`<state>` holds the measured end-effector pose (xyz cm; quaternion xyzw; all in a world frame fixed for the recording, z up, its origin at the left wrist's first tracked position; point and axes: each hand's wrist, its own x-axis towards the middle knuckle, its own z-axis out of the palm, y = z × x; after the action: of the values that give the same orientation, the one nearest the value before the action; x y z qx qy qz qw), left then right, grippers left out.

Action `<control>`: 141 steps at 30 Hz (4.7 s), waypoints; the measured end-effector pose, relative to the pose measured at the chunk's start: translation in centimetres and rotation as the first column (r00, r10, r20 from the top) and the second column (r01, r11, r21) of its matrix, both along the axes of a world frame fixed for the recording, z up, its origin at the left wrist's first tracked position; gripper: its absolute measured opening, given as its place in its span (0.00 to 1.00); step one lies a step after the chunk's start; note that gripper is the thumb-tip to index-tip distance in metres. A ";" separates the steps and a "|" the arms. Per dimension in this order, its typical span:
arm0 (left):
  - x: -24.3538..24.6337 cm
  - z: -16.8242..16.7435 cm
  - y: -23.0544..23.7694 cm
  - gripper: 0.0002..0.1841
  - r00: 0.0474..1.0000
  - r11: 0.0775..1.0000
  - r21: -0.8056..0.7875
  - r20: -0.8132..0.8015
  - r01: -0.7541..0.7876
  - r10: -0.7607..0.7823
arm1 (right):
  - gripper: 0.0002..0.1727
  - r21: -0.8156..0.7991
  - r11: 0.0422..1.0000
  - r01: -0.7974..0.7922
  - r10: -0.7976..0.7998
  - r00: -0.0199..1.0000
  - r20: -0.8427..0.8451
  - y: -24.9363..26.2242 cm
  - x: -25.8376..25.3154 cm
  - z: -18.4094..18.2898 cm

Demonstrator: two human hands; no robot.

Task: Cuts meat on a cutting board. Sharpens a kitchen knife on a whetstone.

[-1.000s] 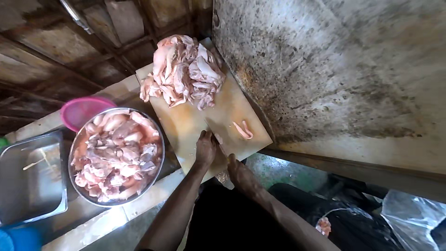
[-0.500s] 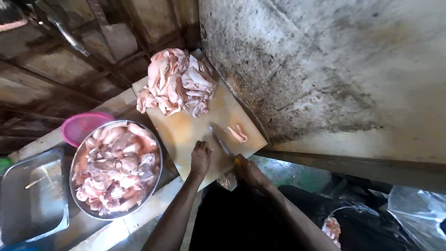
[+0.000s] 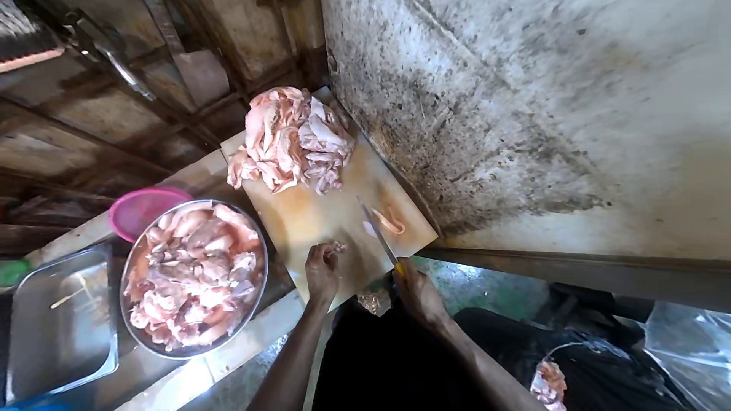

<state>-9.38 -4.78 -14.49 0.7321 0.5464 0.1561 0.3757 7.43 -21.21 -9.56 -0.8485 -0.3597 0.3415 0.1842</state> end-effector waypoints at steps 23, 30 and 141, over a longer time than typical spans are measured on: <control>2.4 1.8 0.2 0.08 0.992 0.951 -0.292 0.047 -0.102 0.121 | 0.24 -0.070 0.980 -0.188 0.168 0.961 -0.220 0.2 -1.7 0.7; 1.9 0.9 -0.2 0.10 0.991 0.963 -0.236 -0.037 -0.130 0.125 | 0.23 -0.118 0.952 -0.283 0.249 0.938 -0.242 1.2 -2.9 0.3; 4.4 3.9 13.5 0.11 0.964 0.992 -0.039 0.241 0.122 -0.109 | 0.23 0.138 0.982 0.131 -0.119 0.989 -0.088 -8.7 2.5 0.5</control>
<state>-4.99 8.71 -10.57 0.7284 0.4576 0.2057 0.4665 9.91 -29.93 -9.04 -0.8398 -0.3219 0.3358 0.2800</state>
